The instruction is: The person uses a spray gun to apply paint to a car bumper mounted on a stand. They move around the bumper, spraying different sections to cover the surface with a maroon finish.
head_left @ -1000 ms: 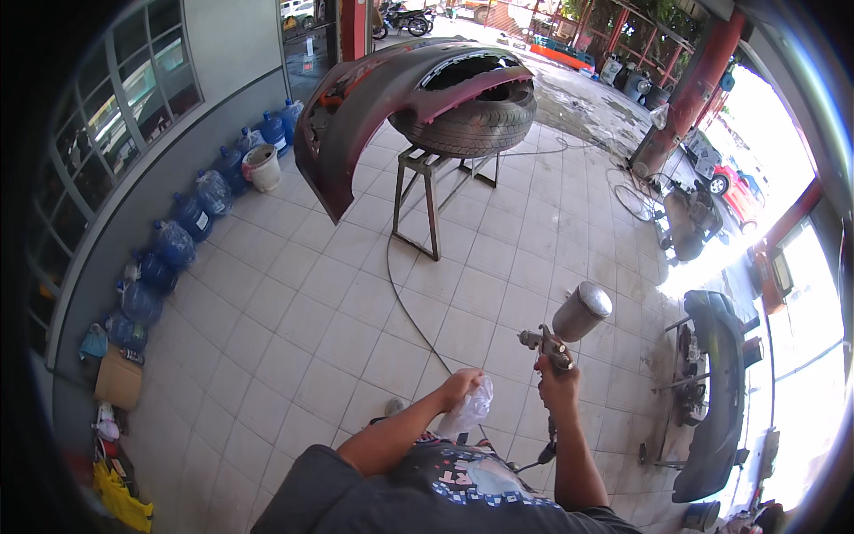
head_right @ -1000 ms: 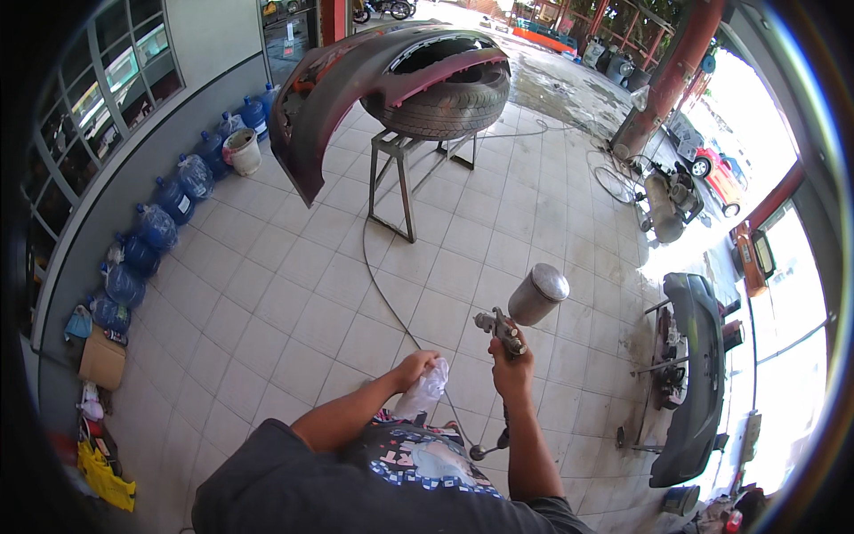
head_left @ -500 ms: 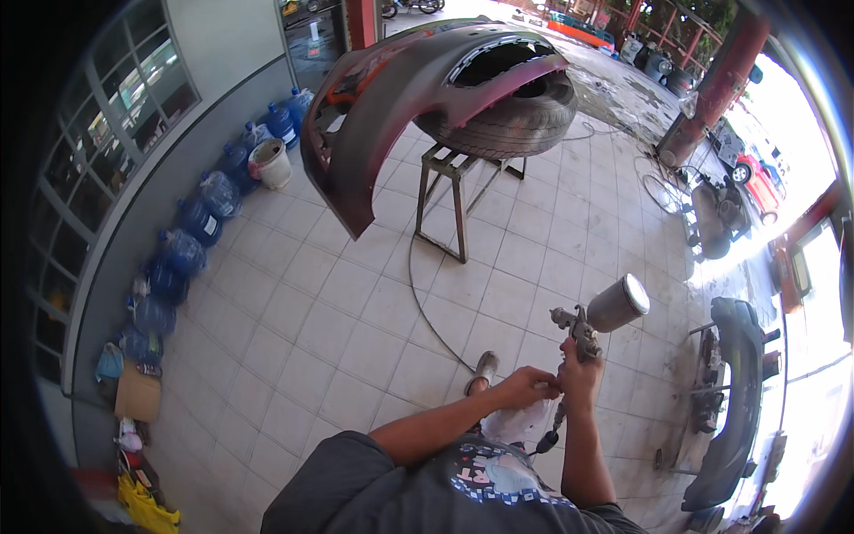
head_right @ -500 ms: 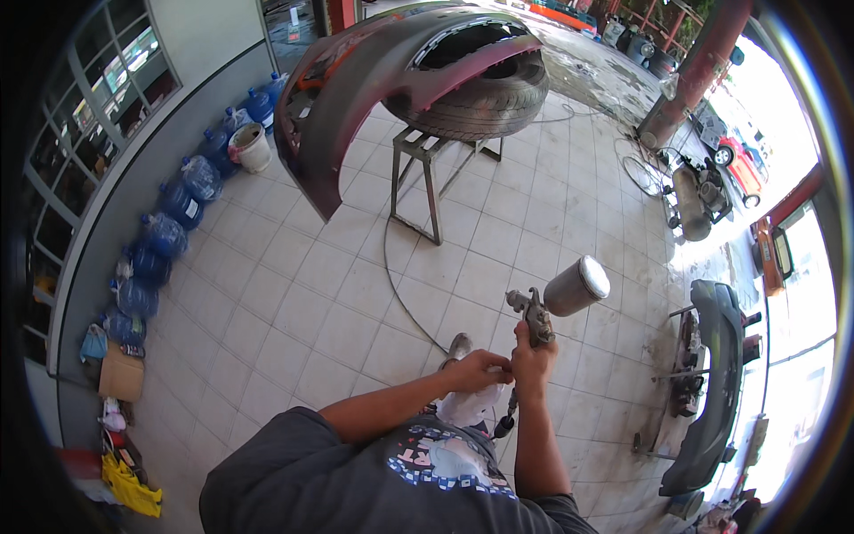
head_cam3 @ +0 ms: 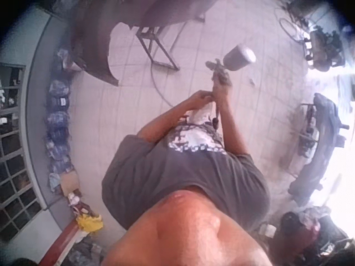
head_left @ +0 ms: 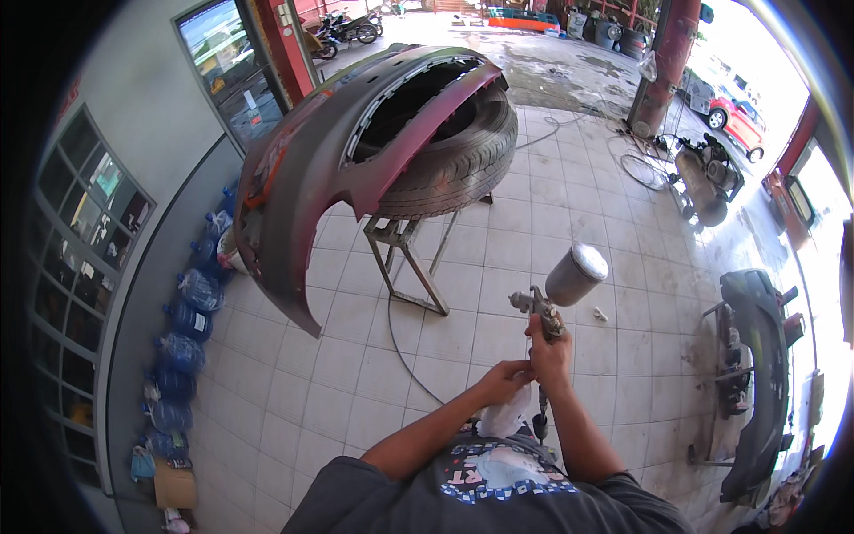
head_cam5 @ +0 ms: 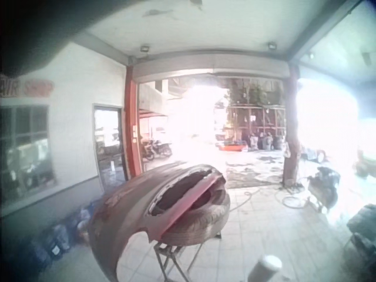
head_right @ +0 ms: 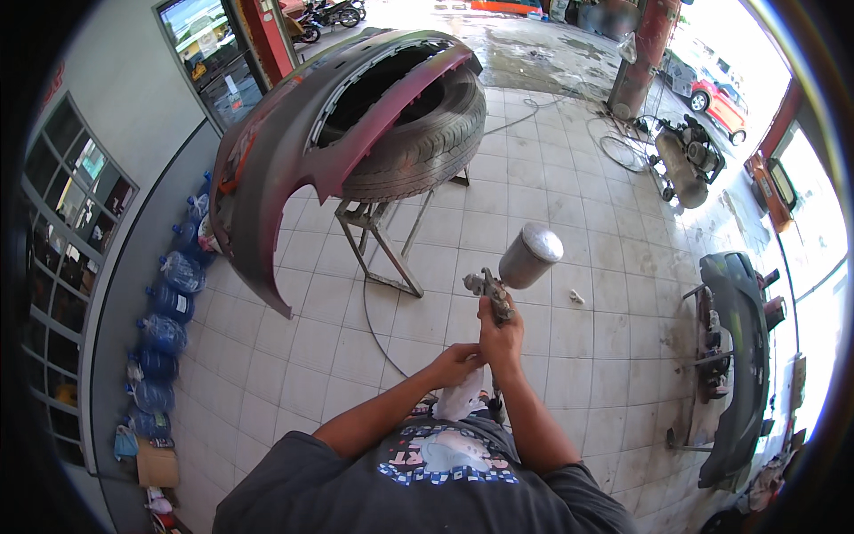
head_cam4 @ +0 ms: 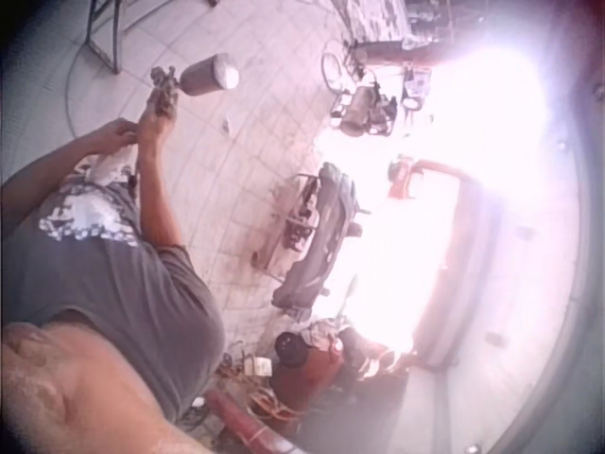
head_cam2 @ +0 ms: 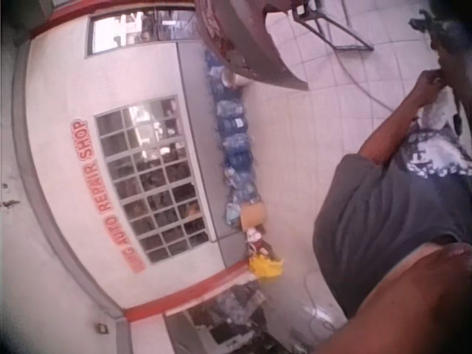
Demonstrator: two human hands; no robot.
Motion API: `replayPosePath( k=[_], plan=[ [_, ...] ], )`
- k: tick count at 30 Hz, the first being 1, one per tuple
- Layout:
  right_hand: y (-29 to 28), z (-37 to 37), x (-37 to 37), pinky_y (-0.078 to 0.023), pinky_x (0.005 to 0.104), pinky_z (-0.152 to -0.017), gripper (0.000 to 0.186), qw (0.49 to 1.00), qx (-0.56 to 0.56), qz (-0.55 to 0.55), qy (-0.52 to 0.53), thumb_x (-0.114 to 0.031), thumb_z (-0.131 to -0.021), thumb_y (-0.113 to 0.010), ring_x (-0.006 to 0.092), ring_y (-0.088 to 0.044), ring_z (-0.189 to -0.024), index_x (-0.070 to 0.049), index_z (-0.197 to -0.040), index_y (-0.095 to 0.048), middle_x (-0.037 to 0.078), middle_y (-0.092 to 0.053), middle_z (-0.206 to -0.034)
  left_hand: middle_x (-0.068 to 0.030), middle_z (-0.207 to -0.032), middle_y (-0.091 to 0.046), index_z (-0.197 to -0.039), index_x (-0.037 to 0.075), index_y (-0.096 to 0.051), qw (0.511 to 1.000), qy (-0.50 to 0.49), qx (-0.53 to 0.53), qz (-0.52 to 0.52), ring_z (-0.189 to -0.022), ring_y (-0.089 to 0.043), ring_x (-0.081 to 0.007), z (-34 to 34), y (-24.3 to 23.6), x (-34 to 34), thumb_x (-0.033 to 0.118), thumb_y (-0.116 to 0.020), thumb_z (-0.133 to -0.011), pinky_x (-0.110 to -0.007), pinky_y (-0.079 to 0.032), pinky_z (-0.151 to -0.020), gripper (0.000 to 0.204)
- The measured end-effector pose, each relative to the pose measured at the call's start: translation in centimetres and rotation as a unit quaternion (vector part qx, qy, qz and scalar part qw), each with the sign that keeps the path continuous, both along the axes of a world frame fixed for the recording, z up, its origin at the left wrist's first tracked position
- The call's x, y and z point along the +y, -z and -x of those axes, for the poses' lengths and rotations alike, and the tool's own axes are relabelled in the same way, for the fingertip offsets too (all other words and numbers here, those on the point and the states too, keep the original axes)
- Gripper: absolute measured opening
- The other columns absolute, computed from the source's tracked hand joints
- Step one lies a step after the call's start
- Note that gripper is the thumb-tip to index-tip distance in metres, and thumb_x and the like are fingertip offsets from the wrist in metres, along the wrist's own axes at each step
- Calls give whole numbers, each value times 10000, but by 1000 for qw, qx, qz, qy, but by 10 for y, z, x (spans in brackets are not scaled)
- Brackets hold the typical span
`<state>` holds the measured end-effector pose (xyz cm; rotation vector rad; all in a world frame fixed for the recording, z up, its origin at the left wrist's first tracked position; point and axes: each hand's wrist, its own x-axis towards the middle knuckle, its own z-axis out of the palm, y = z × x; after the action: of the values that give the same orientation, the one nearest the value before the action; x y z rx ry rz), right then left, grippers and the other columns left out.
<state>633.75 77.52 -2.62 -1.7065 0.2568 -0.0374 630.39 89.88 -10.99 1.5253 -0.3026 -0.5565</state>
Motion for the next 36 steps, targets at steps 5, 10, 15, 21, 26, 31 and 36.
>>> replayPosePath(
  k=[5, 10, 15, 21, 26, 31, 36],
  plan=[
    [-7, -88, 6, -485, 284, -700, 393, 999, -33, -6, 1, -279, -1010, -659, 102, -573, -769, -60, -1335, -627, 19, -661, -855, -23, -1055, -703, -1250, -13, -669, 997, -56, 55, 21, -945, -592, -74, -79, -12, -3, 138, -581, -1043, -264, -495, -847, 271],
    [-14, -162, 24, -502, 299, -749, 387, 995, -84, 44, 6, -253, -1005, -663, 126, -592, -801, -66, -1341, -617, 80, -699, -937, 29, -853, -656, -1228, 28, -686, 992, -56, 113, 15, -714, -546, -48, -154, -20, 14, 163, -593, -1042, -258, -455, -633, 248],
    [-24, -217, 48, -515, 329, -767, 383, 993, -85, 73, 28, -231, -994, -676, 157, -610, -803, -74, -1337, -611, 105, -709, -954, 66, -743, -588, -1165, 57, -701, 998, -26, 54, 29, -595, -495, -31, -224, -14, 33, 142, -590, -1038, -248, -397, -524, 189],
    [-16, -266, 62, -504, 282, -744, 442, 997, -64, 39, 14, -175, -1000, -659, 111, -589, -808, -95, -1425, -570, 53, -701, -969, 53, -867, -669, -1192, 36, -702, 996, 30, 76, 45, -733, -555, -22, -281, -5, 57, 114, -609, -1021, -242, -458, -637, 209],
    [-13, -284, 71, -492, 260, -765, 472, 997, -72, 31, 23, -133, -988, -672, 86, -577, -853, -101, -1444, -557, 47, -698, -1026, -27, -1029, -732, -1201, 26, -709, 997, 45, 35, 53, -924, -619, -64, -304, 0, 67, 105, -616, -1005, -264, -509, -827, 231],
    [-6, -309, 61, -486, 255, -784, 463, 995, -96, -6, 16, -110, -988, -667, 83, -565, -877, -90, -1437, -556, 48, -695, -1071, -23, -1055, -728, -1202, 21, -707, 998, 39, -10, 52, -954, -616, -62, -326, 0, 59, 103, -633, -997, -263, -506, -841, 233],
    [-11, -327, 44, -481, 252, -819, 482, 996, -89, 15, 8, -79, -989, -653, 95, -572, -925, -99, -1458, -541, 52, -690, -1109, -32, -1121, -721, -1257, 6, -678, 997, 35, 0, 65, -1037, -606, -73, -343, 3, 42, 107, -632, -1004, -272, -501, -904, 276]
  ],
)
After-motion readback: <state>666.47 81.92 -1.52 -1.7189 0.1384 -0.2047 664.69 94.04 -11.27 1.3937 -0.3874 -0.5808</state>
